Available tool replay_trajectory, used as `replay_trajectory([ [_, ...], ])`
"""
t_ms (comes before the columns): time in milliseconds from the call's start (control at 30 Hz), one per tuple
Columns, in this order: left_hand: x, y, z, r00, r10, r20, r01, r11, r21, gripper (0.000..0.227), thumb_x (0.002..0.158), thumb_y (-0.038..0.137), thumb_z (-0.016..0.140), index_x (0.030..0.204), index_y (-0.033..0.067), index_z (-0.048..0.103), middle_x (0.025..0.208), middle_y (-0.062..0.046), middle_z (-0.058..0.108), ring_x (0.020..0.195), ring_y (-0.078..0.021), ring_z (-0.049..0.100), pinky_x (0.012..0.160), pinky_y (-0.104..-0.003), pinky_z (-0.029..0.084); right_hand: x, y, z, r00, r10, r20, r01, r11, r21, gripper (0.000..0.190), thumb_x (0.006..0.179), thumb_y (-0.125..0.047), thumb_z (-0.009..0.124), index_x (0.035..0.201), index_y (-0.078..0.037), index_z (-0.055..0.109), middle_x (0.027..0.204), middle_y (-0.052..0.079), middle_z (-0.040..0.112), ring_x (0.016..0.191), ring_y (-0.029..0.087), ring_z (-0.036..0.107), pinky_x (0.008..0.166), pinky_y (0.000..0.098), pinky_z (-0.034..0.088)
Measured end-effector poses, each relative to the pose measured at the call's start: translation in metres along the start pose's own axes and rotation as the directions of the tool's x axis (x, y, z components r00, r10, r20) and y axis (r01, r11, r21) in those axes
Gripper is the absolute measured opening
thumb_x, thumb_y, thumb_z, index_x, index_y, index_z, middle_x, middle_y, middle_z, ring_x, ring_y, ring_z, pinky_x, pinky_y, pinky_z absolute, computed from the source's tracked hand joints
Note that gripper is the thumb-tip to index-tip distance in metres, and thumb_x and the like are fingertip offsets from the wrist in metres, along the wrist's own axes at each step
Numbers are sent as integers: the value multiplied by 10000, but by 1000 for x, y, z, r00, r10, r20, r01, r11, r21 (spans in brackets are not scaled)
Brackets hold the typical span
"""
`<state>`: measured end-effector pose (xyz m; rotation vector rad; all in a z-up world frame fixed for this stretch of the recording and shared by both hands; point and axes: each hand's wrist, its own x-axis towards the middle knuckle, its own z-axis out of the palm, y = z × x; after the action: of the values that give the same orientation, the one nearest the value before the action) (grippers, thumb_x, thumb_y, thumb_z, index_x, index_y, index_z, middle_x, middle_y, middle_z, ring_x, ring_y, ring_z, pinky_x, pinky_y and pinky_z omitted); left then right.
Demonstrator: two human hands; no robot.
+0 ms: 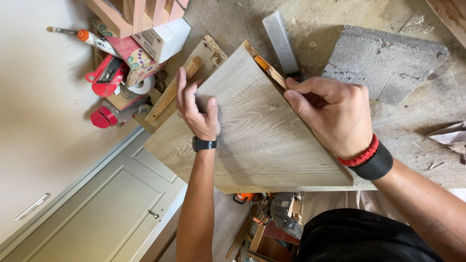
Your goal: The person applies a liquid finish to the edge of a wood panel using a small brush, working along the entire length of the exposed edge.
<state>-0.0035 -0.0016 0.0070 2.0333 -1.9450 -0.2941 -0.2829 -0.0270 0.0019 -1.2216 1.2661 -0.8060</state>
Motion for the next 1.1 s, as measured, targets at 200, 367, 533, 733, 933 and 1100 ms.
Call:
replay_trajectory([
  [200, 0, 2, 0, 1000, 15, -17, -15, 1000, -17, 608, 988, 568, 412, 1079, 4, 621, 1469, -172, 454, 1393, -392, 449, 1130, -526, 400, -2, 0, 5, 1000, -7, 21, 9, 996, -87, 69, 960, -92, 744, 961, -23, 749, 728, 51, 726, 421, 82, 549, 351, 232, 460],
  [367, 1, 4, -2, 999, 30, -16, -30, 999, -20, 592, 991, 552, 420, 1072, -2, 613, 1456, -185, 461, 1374, -406, 462, 1119, -533, 408, -66, 4, -45, 988, 95, 122, -74, 982, -172, 91, 882, -158, 762, 882, -67, 757, 689, 13, 700, 477, 100, 550, 456, 295, 435],
  [533, -2, 4, -4, 997, 68, -34, -69, 997, -28, 590, 997, 553, 420, 1057, -3, 607, 1438, -189, 477, 1352, -407, 482, 1105, -520, 420, -103, 8, -67, 961, 226, 161, -203, 968, -148, 88, 849, -124, 745, 884, -46, 768, 610, -3, 686, 407, 63, 387, 387, 251, 342],
  [733, -4, -12, -2, 991, 105, -81, -106, 994, -13, 500, 953, 571, 509, 1106, 117, 653, 1455, -88, 494, 1344, -368, 460, 1055, -497, 392, -132, 3, -57, 941, 336, 38, -330, 937, -112, 80, 846, -119, 716, 890, -66, 757, 595, 107, 682, 593, 276, 693, 565, 355, 525],
  [933, -12, 1, -13, 978, 163, -132, -174, 982, -70, 519, 1004, 482, 480, 1071, -12, 626, 1407, -183, 511, 1297, -408, 532, 1040, -516, 448, -189, 4, -86, 928, 360, 96, -314, 895, -317, 82, 855, -175, 738, 800, -132, 781, 420, -24, 435, 432, 85, 277, 438, 251, 263],
  [1100, -21, -10, -8, 987, 87, -136, -90, 996, -16, 592, 998, 596, 438, 1117, 61, 663, 1452, -81, 487, 1352, -342, 487, 987, -553, 444, -205, 8, -64, 953, 299, 50, -279, 930, -238, 138, 943, -161, 660, 940, -58, 753, 600, 2, 681, 372, 27, 391, 340, 182, 342],
])
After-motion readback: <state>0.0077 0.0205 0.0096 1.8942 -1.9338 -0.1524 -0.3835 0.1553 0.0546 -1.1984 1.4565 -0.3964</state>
